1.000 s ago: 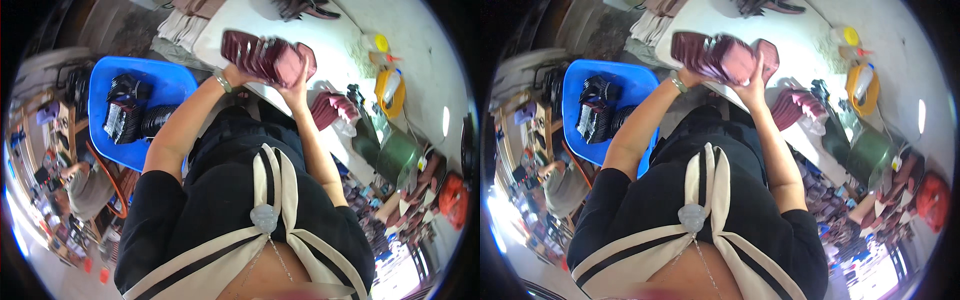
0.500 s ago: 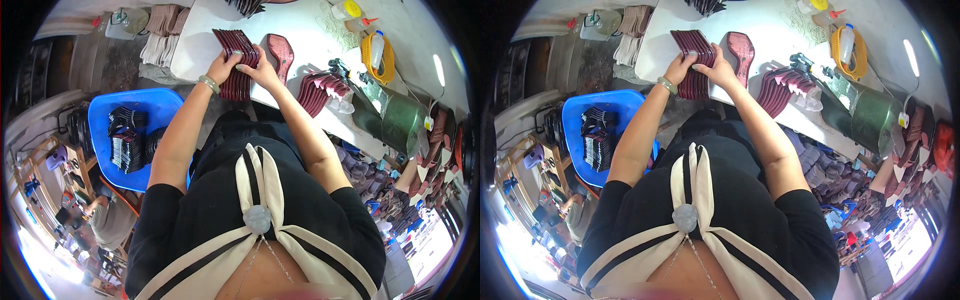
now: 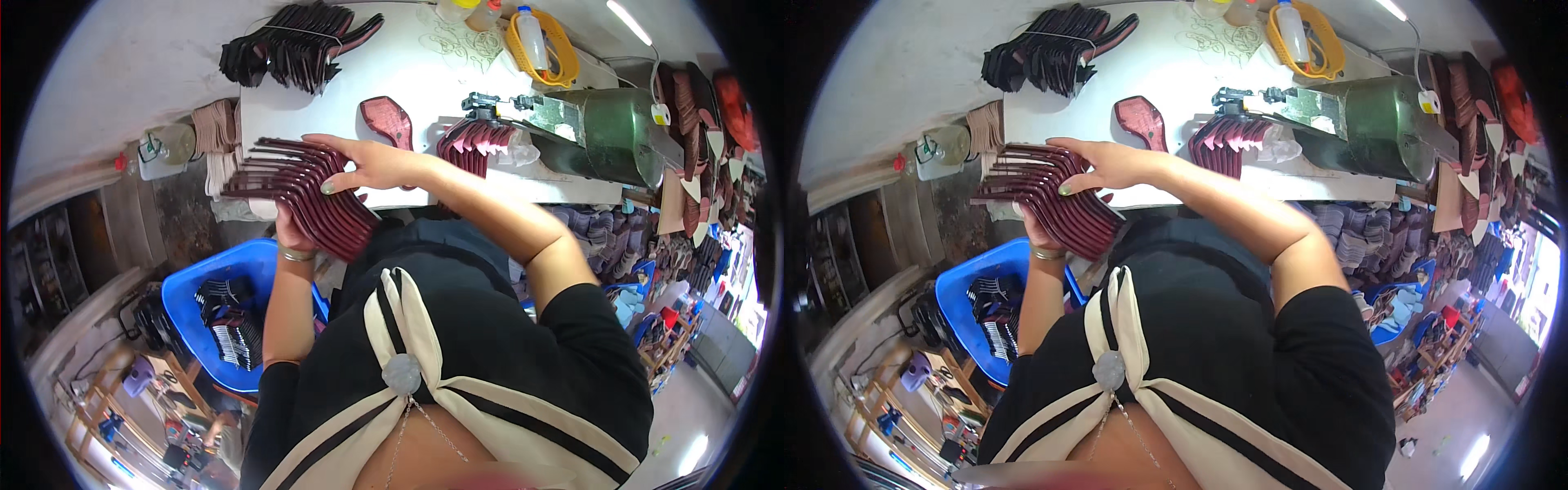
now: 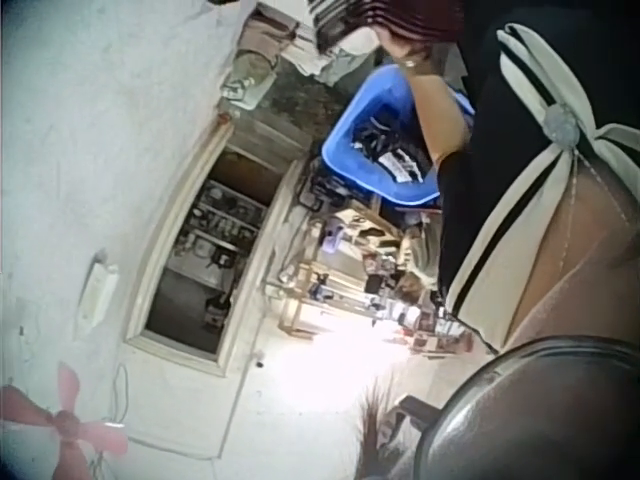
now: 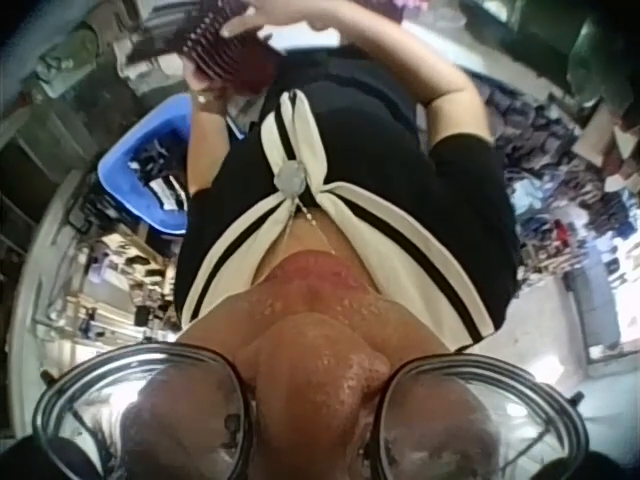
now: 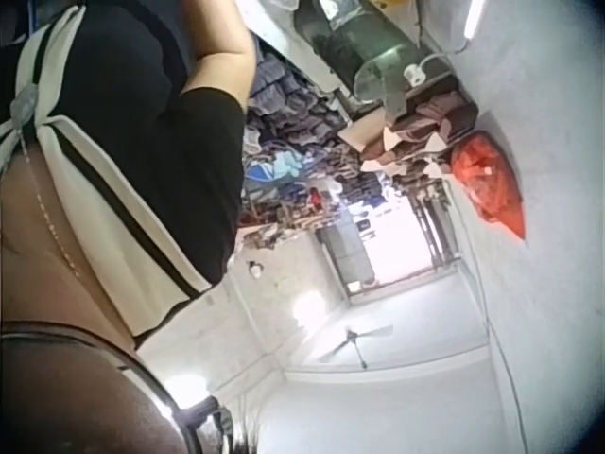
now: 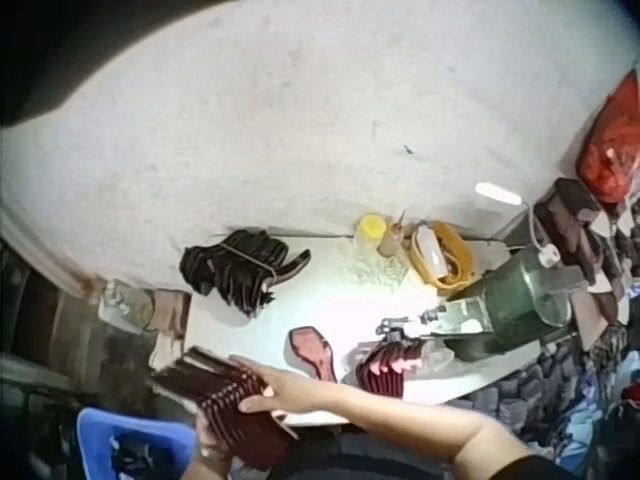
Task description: The recorder is assembling pink fabric shoe upper components by folding and stacking them at a workbench.
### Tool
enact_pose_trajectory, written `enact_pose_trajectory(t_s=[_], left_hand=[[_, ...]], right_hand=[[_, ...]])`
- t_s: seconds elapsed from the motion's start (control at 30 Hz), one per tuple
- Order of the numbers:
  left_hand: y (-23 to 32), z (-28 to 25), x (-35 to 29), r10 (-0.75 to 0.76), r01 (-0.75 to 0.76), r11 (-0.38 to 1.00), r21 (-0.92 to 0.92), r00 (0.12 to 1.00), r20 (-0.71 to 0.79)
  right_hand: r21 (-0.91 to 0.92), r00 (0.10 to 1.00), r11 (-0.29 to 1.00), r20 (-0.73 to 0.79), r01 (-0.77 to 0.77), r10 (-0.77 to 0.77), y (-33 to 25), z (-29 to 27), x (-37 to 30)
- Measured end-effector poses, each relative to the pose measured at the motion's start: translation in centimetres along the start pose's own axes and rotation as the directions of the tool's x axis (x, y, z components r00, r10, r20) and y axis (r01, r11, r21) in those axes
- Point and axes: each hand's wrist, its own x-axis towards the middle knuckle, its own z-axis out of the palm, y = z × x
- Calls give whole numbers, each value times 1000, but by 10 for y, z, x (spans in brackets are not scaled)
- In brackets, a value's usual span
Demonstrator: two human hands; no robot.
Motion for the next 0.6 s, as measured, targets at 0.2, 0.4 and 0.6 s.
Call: enact_pose_trajectory(t_s=[0.2,0.4,0.6], left_hand=[[9,1,23,119,-39,970,239,936,-332],[36,0,62,416,418,-694,586,897,-148],[13,-62,63,438,457,-776,435,886,-150]], right_hand=[[-183,830,831,-324,-526,454,40,-179,29],[-836,885,306,-387,-455,260,147,-280,38],[-765,813,288,-501,-576,298,165,-275,57]])
